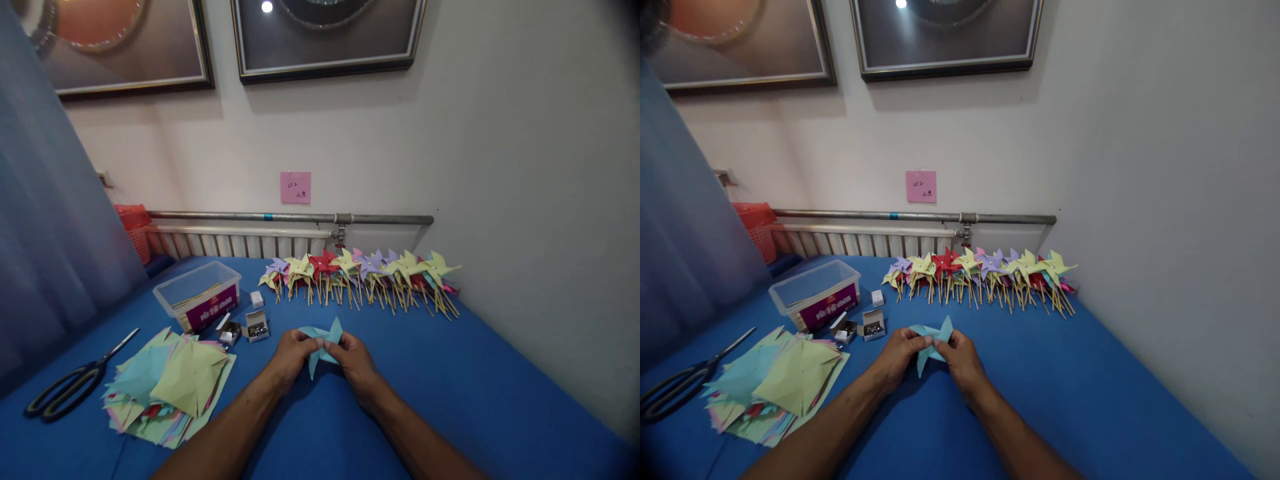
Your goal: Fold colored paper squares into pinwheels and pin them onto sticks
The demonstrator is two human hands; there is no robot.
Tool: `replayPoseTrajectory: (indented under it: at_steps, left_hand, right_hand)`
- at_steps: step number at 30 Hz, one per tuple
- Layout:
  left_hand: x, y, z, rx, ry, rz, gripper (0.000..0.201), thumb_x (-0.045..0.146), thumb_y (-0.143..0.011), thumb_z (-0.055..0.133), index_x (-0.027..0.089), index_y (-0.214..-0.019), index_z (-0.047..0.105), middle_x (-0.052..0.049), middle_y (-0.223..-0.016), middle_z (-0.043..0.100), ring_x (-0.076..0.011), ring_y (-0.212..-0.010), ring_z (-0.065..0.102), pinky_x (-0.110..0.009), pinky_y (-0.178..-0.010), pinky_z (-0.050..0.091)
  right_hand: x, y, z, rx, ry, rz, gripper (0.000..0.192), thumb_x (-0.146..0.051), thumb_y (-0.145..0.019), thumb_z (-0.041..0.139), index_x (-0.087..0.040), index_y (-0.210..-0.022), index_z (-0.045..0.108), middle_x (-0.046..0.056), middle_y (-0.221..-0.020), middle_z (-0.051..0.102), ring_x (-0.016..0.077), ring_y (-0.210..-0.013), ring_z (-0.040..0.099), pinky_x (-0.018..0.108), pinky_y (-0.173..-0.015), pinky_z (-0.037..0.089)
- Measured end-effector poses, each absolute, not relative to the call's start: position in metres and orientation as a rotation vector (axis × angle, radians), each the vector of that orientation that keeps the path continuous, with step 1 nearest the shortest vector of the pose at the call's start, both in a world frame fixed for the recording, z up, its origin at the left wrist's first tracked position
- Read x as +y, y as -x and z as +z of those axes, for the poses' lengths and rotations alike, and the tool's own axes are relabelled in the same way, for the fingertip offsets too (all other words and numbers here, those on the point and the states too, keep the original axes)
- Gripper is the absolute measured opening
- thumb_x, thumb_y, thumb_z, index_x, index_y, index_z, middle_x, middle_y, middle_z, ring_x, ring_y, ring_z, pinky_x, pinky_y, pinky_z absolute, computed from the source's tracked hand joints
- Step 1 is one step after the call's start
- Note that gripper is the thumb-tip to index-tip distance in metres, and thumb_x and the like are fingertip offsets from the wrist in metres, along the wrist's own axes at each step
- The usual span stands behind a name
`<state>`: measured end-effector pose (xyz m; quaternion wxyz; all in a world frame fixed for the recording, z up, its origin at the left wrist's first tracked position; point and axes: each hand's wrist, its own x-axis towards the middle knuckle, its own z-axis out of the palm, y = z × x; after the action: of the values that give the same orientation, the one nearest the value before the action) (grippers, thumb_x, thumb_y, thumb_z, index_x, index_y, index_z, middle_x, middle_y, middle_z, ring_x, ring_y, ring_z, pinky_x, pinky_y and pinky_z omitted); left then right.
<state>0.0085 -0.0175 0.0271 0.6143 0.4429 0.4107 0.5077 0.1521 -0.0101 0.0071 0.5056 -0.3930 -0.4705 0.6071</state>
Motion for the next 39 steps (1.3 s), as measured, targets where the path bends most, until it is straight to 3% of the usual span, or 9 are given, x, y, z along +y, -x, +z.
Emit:
replayPoseTrajectory:
  at_steps: [16,27,32,39]
  left_hand:
    - [-0.017,-0.008,0.02,0.953,-1.035,1.172,0.03,0.037,-0.059,0.078,0.013,-0.06,0.061,0.002,-0.051,0.052,-0.0077,-0.048,0.039,-0.024,-0.051,0.028]
    - [-0.015,-0.007,0.017,0.96,-1.076,1.15,0.033,0.041,-0.061,0.076,0.014,-0.057,0.058,0.003,-0.048,0.048,-0.0075,-0.047,0.035,-0.025,-0.05,0.024]
    - [-0.016,-0.005,0.02,0.937,-1.032,1.194,0.039,0.046,-0.064,0.076,0.015,-0.054,0.056,0.001,-0.049,0.05,-0.009,-0.047,0.04,-0.025,-0.051,0.029]
    - [-0.013,0.031,0.05,1.111,-0.887,1.53,0.045,0.057,-0.065,0.072,0.014,-0.075,0.066,-0.005,-0.067,0.063,-0.0123,-0.054,0.053,-0.025,-0.055,0.04]
  right_hand:
    - [-0.012,-0.153,0.005,-1.149,0.926,1.45,0.05,-0.051,-0.062,0.084,-0.016,-0.095,0.073,0.008,-0.093,0.076,0.0241,-0.082,0.068,0.034,-0.076,0.05]
    - [-0.012,-0.153,0.006,-1.162,0.898,1.461,0.051,-0.053,-0.063,0.082,-0.016,-0.097,0.072,0.009,-0.096,0.076,0.0268,-0.089,0.068,0.037,-0.082,0.05]
    - [-0.009,-0.154,0.003,-1.162,0.885,1.474,0.045,-0.048,-0.065,0.082,-0.016,-0.095,0.073,0.007,-0.088,0.076,0.0251,-0.083,0.068,0.038,-0.083,0.049]
    - [-0.007,-0.155,0.0,-1.087,0.88,1.516,0.044,-0.043,-0.063,0.083,-0.016,-0.097,0.073,0.006,-0.088,0.074,0.0208,-0.075,0.065,0.035,-0.075,0.05]
